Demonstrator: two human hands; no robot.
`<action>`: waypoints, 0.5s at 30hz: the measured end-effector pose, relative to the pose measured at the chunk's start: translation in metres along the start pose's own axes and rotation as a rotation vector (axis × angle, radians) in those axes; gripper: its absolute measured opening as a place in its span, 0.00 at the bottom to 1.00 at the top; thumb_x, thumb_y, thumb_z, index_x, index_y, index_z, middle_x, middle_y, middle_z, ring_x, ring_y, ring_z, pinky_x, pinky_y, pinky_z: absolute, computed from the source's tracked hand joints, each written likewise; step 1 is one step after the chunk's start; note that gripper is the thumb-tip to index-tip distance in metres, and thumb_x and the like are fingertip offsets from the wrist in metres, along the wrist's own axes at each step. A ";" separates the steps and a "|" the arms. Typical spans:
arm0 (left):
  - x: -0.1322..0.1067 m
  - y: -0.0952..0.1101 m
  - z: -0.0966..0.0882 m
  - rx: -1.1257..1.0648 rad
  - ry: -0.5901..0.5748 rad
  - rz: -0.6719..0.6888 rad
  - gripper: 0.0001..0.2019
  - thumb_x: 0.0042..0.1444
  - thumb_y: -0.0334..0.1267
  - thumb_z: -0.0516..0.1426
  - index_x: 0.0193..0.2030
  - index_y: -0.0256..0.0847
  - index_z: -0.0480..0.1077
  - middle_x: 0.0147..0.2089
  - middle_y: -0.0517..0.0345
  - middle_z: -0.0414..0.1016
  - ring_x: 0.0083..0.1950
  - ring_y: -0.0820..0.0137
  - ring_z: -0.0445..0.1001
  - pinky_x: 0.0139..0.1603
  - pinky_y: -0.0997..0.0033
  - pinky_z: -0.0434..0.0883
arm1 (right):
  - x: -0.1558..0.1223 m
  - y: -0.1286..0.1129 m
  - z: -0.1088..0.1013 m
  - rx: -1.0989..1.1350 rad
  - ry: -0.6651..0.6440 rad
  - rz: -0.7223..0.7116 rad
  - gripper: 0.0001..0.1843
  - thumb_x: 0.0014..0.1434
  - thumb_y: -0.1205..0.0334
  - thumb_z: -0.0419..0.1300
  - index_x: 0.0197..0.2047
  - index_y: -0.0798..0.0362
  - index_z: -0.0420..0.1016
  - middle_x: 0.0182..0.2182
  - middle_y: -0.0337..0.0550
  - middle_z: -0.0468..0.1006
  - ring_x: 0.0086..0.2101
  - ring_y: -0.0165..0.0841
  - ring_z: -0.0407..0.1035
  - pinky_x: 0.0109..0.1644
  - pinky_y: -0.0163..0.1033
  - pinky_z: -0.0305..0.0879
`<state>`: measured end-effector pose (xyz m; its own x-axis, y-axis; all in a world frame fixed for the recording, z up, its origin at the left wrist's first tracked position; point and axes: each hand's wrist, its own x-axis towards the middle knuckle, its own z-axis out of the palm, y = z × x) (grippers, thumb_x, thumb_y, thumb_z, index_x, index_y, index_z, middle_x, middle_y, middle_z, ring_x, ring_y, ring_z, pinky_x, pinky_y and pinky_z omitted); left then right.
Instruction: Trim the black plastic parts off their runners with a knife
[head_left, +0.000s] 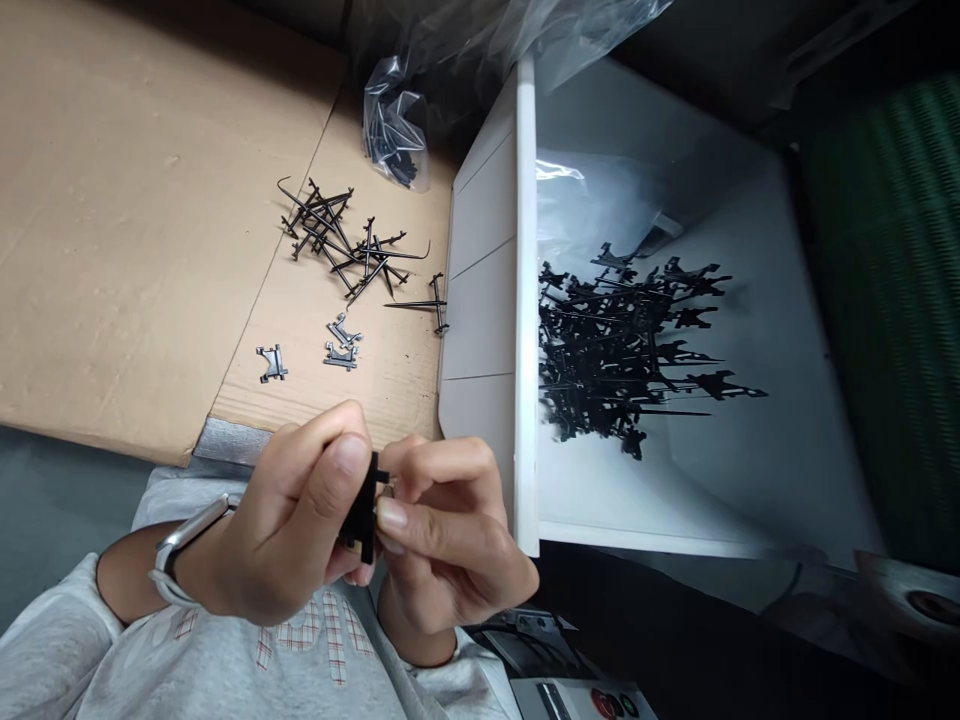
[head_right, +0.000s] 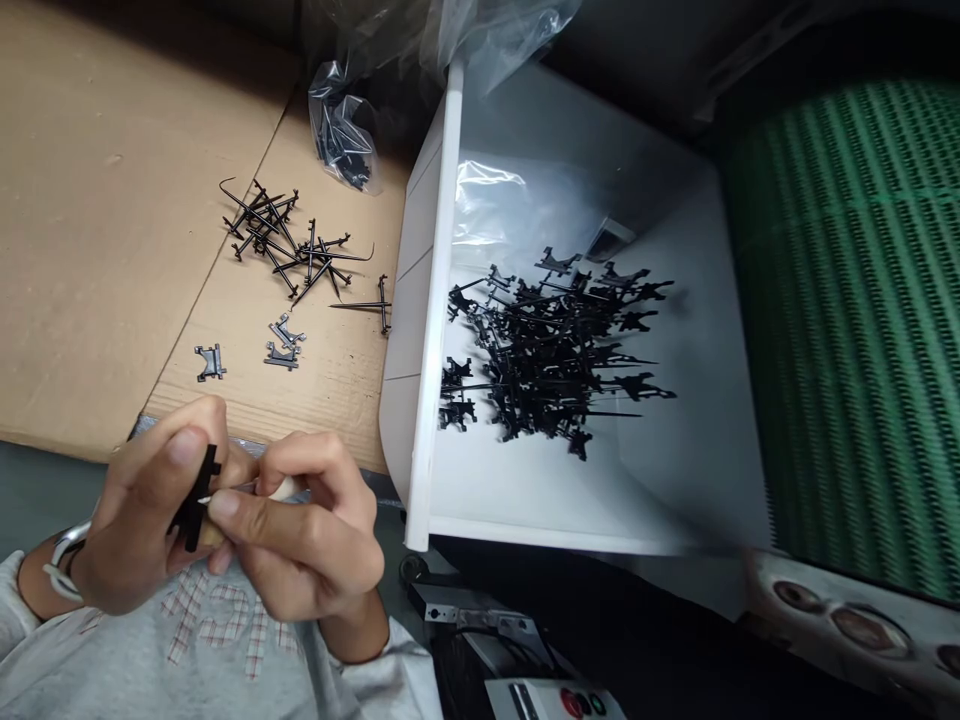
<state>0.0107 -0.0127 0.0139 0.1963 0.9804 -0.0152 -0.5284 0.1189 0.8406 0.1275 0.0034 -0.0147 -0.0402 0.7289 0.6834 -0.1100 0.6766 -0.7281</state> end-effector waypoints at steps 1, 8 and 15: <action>0.000 0.000 0.000 -0.001 -0.006 0.004 0.21 0.78 0.50 0.48 0.32 0.45 0.58 0.17 0.71 0.57 0.15 0.78 0.59 0.17 0.82 0.59 | 0.001 0.000 0.000 -0.014 0.000 -0.003 0.08 0.70 0.73 0.59 0.43 0.56 0.80 0.36 0.37 0.66 0.22 0.20 0.68 0.16 0.27 0.68; -0.002 -0.001 -0.001 0.009 -0.021 -0.005 0.21 0.78 0.50 0.48 0.32 0.45 0.58 0.18 0.69 0.60 0.16 0.77 0.63 0.17 0.81 0.59 | -0.001 -0.005 0.001 -0.047 0.021 0.022 0.09 0.71 0.71 0.58 0.43 0.54 0.80 0.32 0.37 0.64 0.23 0.24 0.63 0.18 0.31 0.61; -0.003 -0.003 -0.001 0.004 -0.028 0.001 0.20 0.78 0.49 0.47 0.33 0.45 0.58 0.18 0.69 0.59 0.16 0.77 0.63 0.16 0.81 0.57 | 0.001 -0.005 0.004 -0.067 0.049 0.004 0.08 0.70 0.71 0.58 0.42 0.53 0.79 0.28 0.34 0.61 0.22 0.26 0.60 0.19 0.34 0.61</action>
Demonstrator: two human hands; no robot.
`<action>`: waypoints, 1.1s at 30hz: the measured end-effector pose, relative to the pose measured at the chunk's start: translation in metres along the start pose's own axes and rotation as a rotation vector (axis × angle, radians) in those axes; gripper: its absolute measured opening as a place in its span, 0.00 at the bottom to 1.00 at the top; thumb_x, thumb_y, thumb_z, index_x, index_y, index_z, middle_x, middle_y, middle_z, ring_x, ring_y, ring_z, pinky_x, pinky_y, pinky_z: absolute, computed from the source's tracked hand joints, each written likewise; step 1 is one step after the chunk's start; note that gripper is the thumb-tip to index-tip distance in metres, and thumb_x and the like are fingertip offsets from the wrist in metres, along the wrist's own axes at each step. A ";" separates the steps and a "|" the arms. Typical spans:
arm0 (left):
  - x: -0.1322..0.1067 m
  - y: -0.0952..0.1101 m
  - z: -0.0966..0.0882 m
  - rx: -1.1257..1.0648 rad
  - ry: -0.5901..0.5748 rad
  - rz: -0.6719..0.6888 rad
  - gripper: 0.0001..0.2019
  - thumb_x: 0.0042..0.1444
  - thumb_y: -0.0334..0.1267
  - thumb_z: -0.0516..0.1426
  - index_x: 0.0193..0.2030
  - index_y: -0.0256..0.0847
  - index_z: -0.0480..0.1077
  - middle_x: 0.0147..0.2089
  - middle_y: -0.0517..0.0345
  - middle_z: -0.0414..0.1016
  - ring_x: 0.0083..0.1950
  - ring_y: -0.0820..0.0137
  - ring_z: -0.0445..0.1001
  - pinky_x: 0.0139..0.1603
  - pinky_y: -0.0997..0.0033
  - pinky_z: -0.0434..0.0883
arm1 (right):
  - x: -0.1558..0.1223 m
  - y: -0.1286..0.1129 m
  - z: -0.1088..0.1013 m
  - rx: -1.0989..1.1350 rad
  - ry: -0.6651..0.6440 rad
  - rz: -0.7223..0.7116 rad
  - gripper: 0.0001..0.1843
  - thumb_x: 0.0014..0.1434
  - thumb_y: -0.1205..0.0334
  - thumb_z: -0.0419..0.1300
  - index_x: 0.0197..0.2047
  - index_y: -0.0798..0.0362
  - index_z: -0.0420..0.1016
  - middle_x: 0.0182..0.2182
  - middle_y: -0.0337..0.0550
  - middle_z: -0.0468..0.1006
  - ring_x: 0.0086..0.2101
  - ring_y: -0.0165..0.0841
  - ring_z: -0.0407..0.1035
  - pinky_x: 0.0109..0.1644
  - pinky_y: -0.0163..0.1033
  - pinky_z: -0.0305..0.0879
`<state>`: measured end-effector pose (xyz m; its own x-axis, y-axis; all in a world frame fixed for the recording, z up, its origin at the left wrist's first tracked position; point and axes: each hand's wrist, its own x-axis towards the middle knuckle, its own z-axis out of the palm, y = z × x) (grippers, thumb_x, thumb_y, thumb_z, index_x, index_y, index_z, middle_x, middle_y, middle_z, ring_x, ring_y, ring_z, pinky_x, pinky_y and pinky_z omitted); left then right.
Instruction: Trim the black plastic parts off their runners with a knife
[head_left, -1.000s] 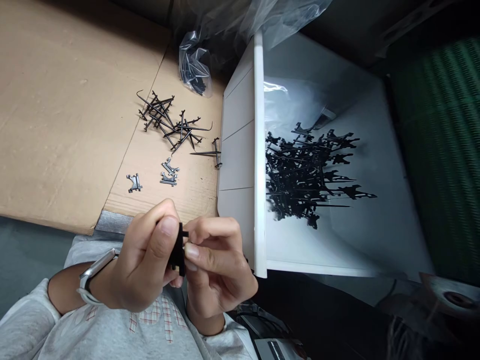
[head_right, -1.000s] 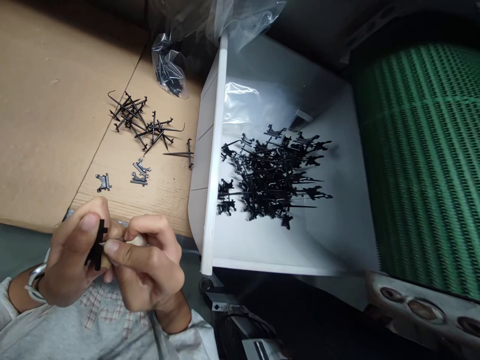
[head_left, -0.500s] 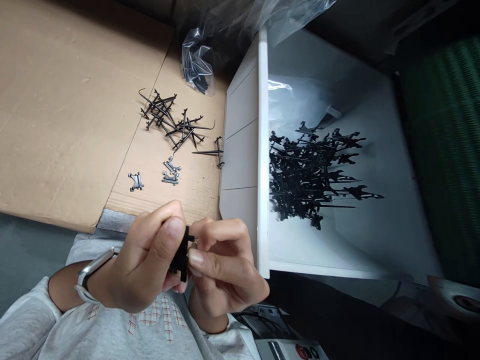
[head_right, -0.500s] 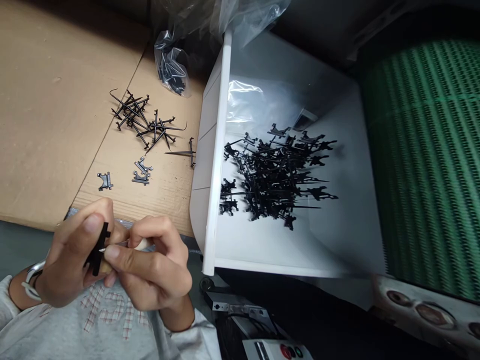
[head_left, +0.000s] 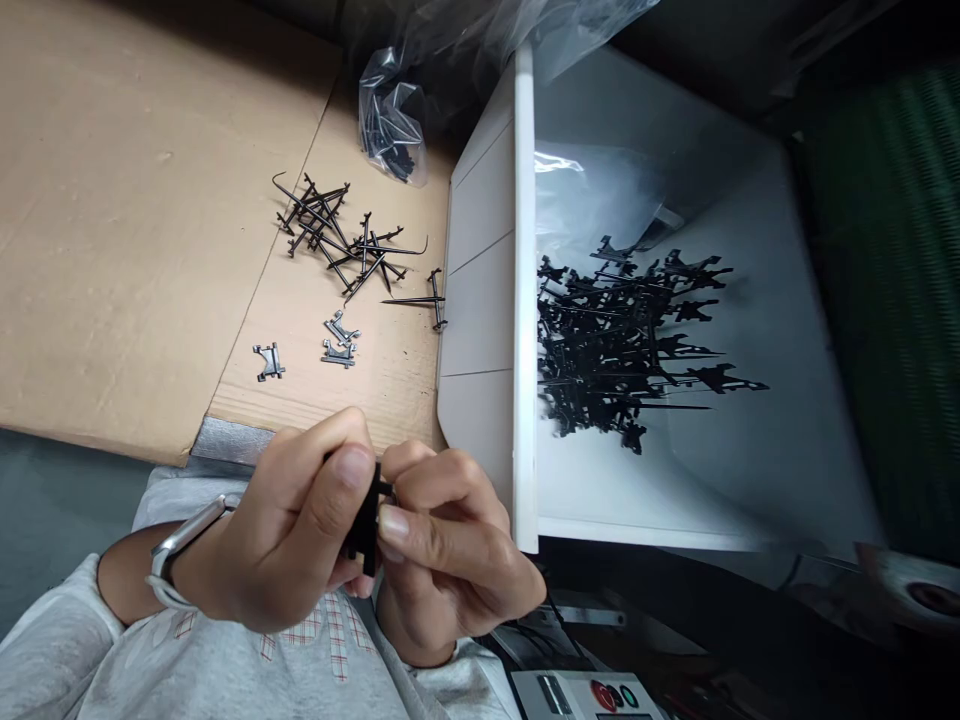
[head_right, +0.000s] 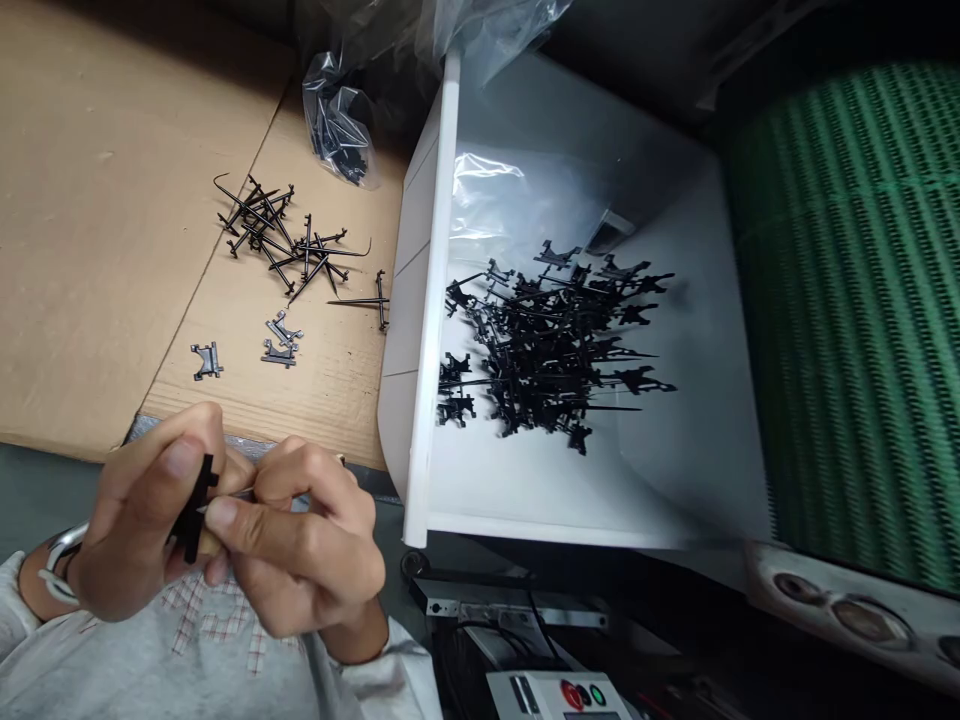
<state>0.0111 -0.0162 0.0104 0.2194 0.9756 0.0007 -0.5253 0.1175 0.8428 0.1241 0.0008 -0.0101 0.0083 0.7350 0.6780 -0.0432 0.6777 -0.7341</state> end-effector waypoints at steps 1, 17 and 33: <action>0.000 0.000 0.000 0.004 -0.002 0.006 0.20 0.78 0.49 0.47 0.33 0.45 0.58 0.18 0.69 0.59 0.16 0.77 0.63 0.16 0.82 0.57 | 0.000 0.000 0.000 0.005 0.004 -0.005 0.08 0.69 0.72 0.58 0.42 0.54 0.80 0.27 0.34 0.62 0.22 0.26 0.60 0.19 0.34 0.61; 0.001 -0.005 0.002 0.084 0.059 0.129 0.19 0.80 0.46 0.46 0.34 0.46 0.58 0.18 0.70 0.57 0.16 0.79 0.59 0.17 0.83 0.60 | -0.002 0.002 0.004 0.021 0.018 -0.004 0.08 0.69 0.72 0.58 0.43 0.56 0.79 0.28 0.34 0.65 0.21 0.24 0.60 0.20 0.33 0.63; 0.002 -0.010 0.008 0.089 0.110 0.261 0.18 0.80 0.45 0.44 0.37 0.46 0.63 0.22 0.69 0.59 0.18 0.78 0.60 0.19 0.80 0.58 | -0.003 0.010 0.007 0.171 0.076 0.004 0.10 0.72 0.70 0.56 0.49 0.54 0.79 0.30 0.33 0.62 0.20 0.23 0.61 0.16 0.30 0.65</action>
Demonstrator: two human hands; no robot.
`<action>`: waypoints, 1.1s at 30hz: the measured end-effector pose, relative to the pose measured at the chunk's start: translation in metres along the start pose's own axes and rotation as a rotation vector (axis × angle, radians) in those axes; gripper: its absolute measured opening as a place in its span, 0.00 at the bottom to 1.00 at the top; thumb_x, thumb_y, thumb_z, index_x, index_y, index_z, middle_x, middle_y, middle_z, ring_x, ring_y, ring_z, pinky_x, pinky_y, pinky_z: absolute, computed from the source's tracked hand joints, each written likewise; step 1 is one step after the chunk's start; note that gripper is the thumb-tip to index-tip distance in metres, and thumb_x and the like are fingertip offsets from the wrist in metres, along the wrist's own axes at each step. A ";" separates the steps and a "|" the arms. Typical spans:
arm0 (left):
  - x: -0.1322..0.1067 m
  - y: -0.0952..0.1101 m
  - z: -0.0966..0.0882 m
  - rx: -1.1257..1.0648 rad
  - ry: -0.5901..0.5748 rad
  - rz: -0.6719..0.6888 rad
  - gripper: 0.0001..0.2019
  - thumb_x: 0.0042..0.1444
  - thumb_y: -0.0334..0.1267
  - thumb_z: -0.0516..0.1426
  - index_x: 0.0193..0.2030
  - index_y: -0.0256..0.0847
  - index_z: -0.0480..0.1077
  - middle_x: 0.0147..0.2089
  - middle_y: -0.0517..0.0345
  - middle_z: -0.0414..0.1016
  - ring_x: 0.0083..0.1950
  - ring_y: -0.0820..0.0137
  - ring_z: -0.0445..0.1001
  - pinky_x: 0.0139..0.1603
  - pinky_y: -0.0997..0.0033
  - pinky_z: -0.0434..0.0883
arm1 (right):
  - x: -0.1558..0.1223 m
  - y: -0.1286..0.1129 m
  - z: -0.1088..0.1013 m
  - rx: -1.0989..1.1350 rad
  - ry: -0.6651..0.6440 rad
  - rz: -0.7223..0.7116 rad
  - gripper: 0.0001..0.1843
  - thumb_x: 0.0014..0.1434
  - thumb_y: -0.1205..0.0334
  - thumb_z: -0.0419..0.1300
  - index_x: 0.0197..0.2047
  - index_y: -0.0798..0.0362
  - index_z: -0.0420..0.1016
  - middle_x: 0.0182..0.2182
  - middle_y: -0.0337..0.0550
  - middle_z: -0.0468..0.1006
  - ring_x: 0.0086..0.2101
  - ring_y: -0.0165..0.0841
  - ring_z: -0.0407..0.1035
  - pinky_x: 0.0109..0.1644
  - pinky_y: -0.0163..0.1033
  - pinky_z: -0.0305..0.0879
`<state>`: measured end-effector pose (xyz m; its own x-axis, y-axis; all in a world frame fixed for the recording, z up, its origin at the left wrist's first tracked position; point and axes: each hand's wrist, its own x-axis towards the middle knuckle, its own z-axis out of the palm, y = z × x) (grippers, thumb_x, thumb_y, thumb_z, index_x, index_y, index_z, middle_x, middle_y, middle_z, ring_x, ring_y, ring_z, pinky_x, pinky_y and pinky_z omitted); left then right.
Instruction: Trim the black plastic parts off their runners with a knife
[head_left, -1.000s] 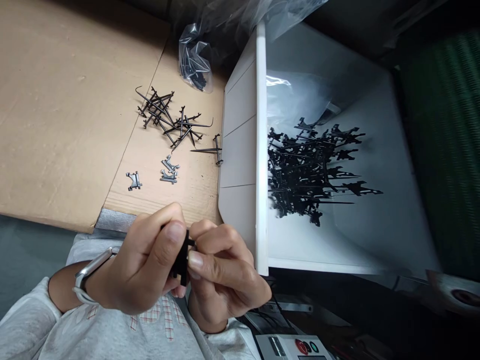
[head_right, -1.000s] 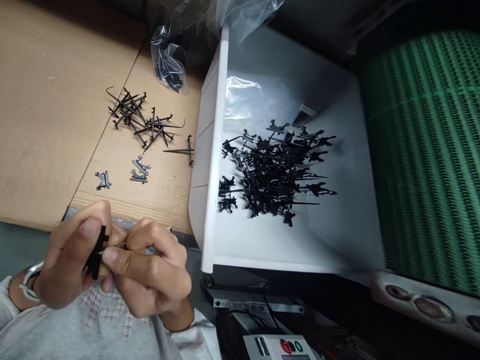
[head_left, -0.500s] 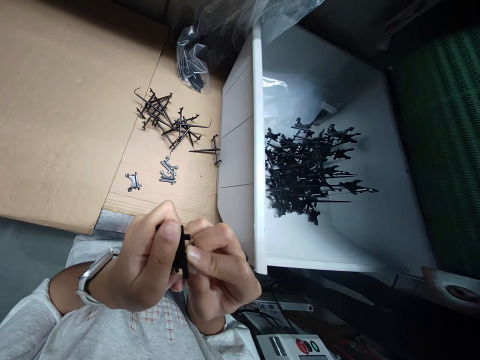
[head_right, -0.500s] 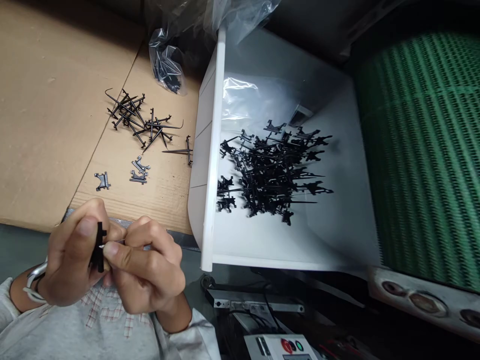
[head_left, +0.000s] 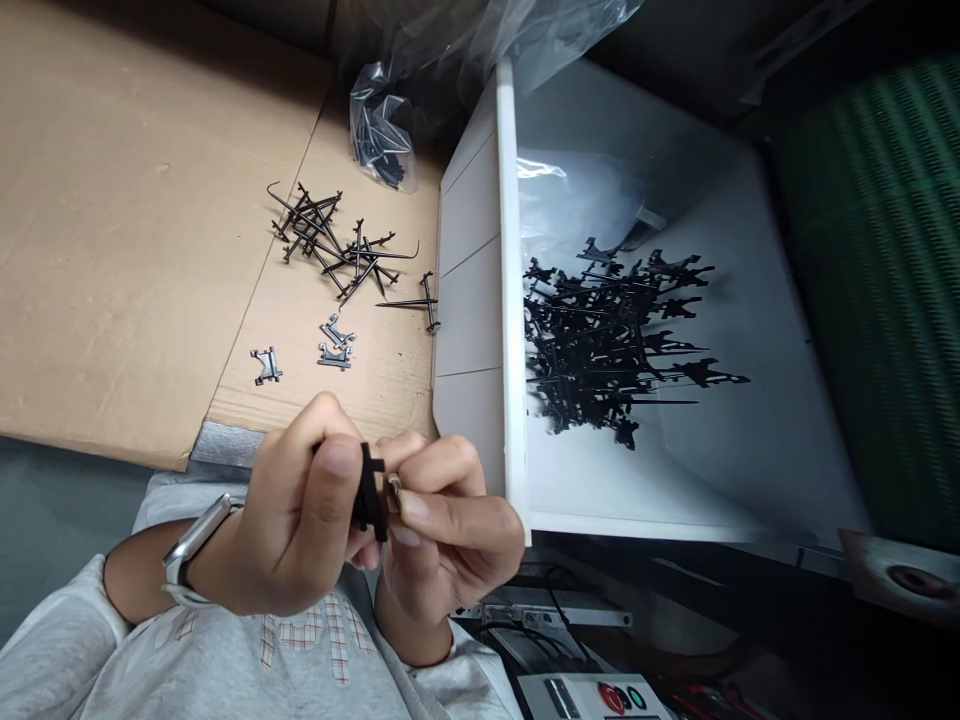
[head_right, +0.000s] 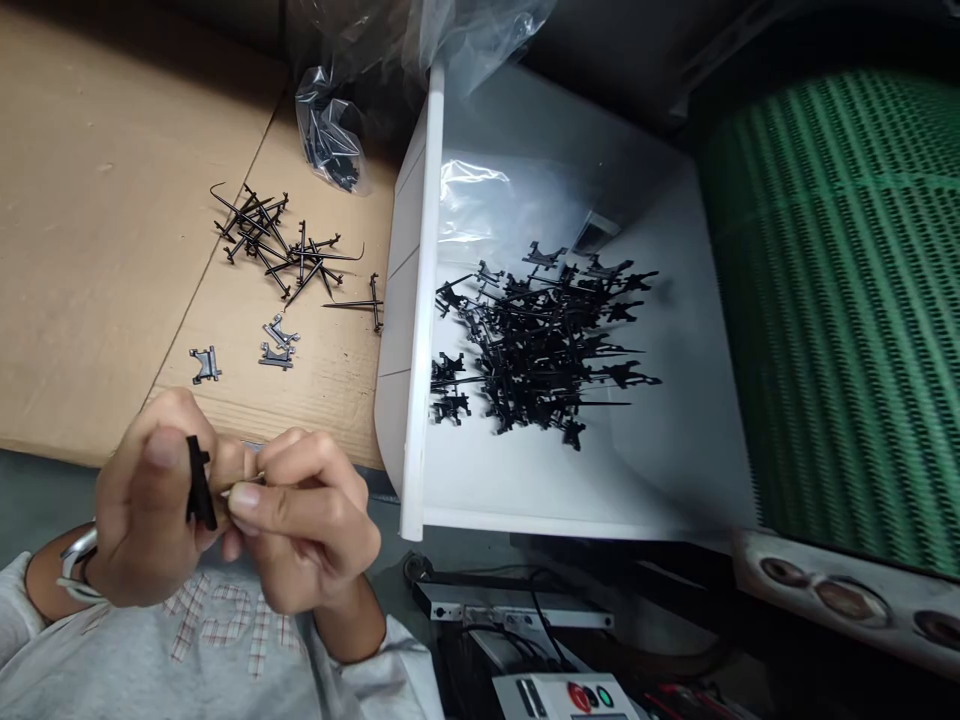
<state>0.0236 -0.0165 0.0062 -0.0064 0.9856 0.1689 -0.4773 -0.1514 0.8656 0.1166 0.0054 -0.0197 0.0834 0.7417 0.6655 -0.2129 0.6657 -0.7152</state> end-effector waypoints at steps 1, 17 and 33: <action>0.000 -0.001 -0.001 0.014 0.003 0.002 0.17 0.80 0.44 0.44 0.38 0.46 0.64 0.22 0.69 0.60 0.19 0.78 0.61 0.19 0.80 0.59 | -0.001 -0.001 -0.001 0.019 -0.004 0.028 0.11 0.72 0.70 0.57 0.51 0.53 0.80 0.31 0.33 0.63 0.20 0.23 0.63 0.17 0.30 0.66; 0.013 -0.005 -0.017 0.433 -0.017 0.335 0.22 0.77 0.49 0.54 0.30 0.43 0.65 0.22 0.64 0.70 0.21 0.76 0.73 0.22 0.77 0.71 | 0.002 -0.024 -0.011 -0.026 -0.010 0.422 0.12 0.69 0.59 0.68 0.55 0.43 0.79 0.34 0.36 0.70 0.31 0.30 0.69 0.30 0.35 0.71; 0.012 -0.011 -0.032 0.754 0.046 0.671 0.10 0.64 0.25 0.64 0.49 0.40 0.78 0.41 0.56 0.83 0.38 0.70 0.80 0.33 0.73 0.78 | -0.001 -0.023 -0.015 -0.084 -0.057 0.232 0.21 0.67 0.71 0.66 0.59 0.44 0.81 0.42 0.43 0.80 0.37 0.32 0.75 0.31 0.35 0.74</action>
<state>0.0005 -0.0008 -0.0168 -0.1114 0.6787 0.7259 0.3175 -0.6678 0.6732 0.1357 -0.0093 -0.0069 -0.0137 0.8712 0.4907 -0.1385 0.4843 -0.8638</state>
